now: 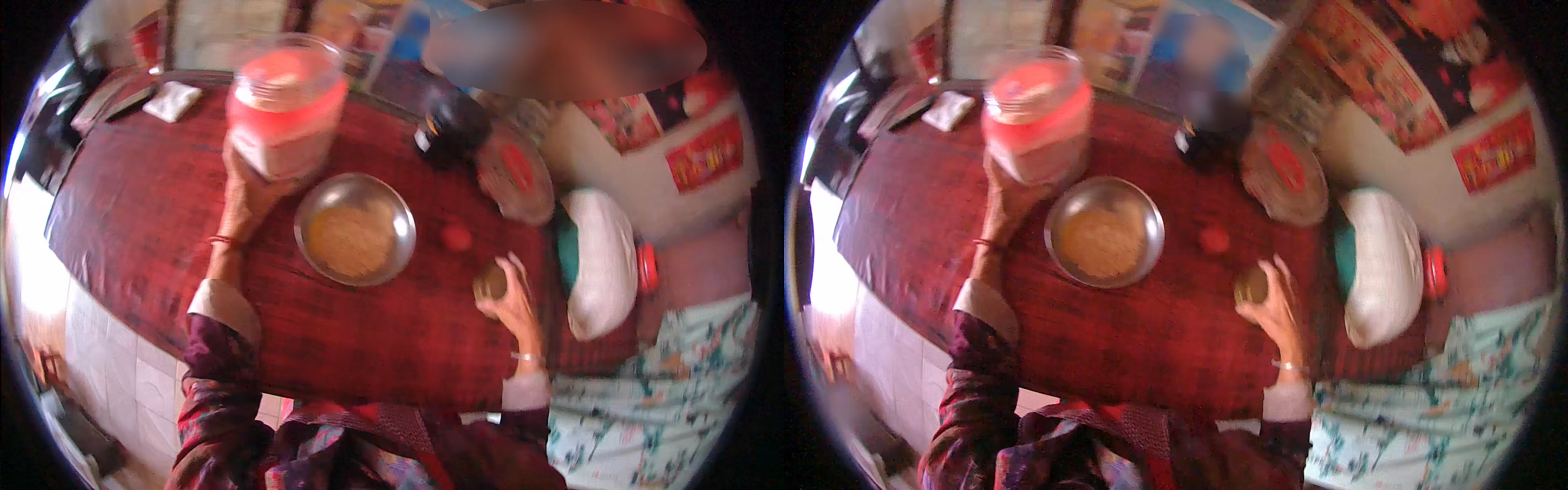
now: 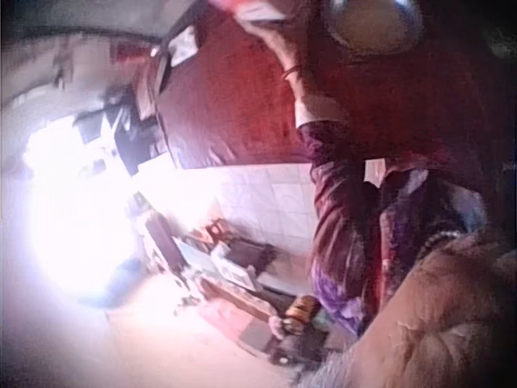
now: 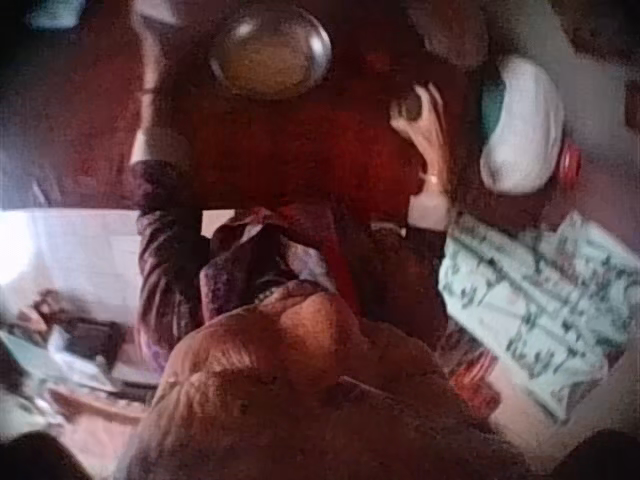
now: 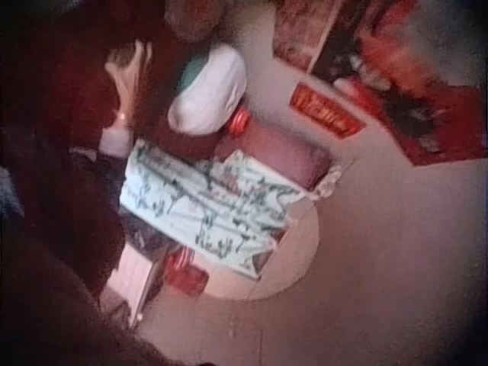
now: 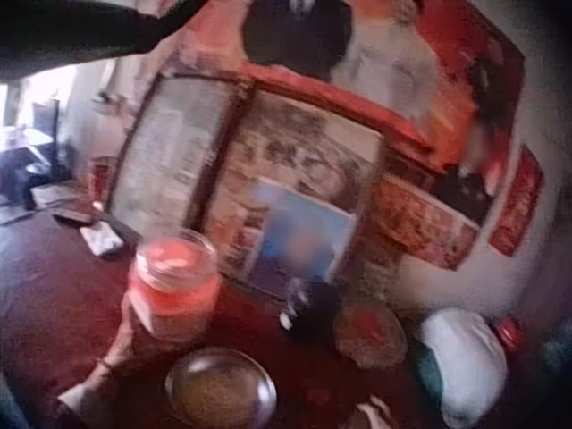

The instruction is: The person scoops powder from a large container into a metal bowl, walks through a courtyard to a different room, and places a tomato and a basket of food items into a refrigerator.

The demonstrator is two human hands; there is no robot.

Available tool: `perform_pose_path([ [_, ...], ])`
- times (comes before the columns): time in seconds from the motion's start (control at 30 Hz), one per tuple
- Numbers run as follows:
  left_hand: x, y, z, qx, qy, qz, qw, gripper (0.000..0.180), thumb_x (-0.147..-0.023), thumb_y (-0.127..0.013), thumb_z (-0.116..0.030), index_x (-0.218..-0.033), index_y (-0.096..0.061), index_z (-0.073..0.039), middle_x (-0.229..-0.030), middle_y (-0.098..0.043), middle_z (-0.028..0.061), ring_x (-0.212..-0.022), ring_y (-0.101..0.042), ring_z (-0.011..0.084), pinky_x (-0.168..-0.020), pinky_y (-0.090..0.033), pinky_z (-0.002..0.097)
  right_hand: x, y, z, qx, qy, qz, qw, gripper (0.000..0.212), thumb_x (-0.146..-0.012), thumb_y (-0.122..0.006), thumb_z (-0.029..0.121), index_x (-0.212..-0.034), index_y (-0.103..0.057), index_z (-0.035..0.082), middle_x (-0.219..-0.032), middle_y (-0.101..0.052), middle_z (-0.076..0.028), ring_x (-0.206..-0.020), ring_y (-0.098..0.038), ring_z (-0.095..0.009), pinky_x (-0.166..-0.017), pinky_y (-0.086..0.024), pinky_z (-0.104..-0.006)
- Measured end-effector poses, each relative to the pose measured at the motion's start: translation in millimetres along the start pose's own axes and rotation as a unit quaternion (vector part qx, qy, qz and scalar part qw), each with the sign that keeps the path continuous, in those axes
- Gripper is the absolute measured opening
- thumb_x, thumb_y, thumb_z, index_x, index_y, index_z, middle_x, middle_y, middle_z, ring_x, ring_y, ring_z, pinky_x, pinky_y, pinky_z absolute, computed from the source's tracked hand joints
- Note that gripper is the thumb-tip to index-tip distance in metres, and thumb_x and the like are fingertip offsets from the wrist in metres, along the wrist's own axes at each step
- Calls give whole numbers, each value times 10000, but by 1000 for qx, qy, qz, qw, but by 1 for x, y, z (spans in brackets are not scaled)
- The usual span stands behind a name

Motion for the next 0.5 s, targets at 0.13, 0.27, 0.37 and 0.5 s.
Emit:
perform_pose_path([
  [0.13, 8, -11, -7, -23, -1, -13, 1000, 1126, -554, -853, -195, -1396, -124, -29, -1360, -316, 182, -1274, -334, 296, -1041, -324, 397, 13, 9, -16, -27, -20, -6, 999, 758, -621, -728, 229, -1294, -409, 94, -1397, -329, -191, -1269, -344, -361, -1041, -320, -421],
  [0.27, 8, 0, -8, -38, 22, -15, 999, 1189, -520, -876, -299, -1412, -137, -32, -1345, -324, 227, -1263, -352, 339, -1020, -354, 410, 19, -5, -15, 13, 2, 20, 1000, 815, -604, -760, 265, -1307, -386, 92, -1401, -303, -206, -1277, -318, -381, -1040, -312, -443],
  [0.37, 10, 6, -8, -53, 7, -31, 998, 1177, -520, -870, -291, -1408, -146, -25, -1340, -335, 234, -1257, -351, 365, -1025, -343, 417, 11, -8, 10, 52, 29, 26, 998, 866, -586, -778, 281, -1321, -361, 94, -1402, -289, -217, -1278, -308, -391, -1042, -303, -458],
  [0.5, 10, 2, -13, -54, 5, -28, 998, 1164, -525, -864, -292, -1404, -151, -15, -1331, -341, 240, -1246, -361, 370, -1027, -335, 421, 5, -11, 5, 40, 23, 19, 999, 909, -556, -768, 233, -1342, -335, 92, -1390, -308, -220, -1275, -320, -374, -1058, -280, -443],
])
Point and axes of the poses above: each hand's wrist, its own x-axis away from the middle knuckle, its own y-axis out of the back of the hand, z = x × y, the point moved 6 cm from there along -x, towards the middle knuckle
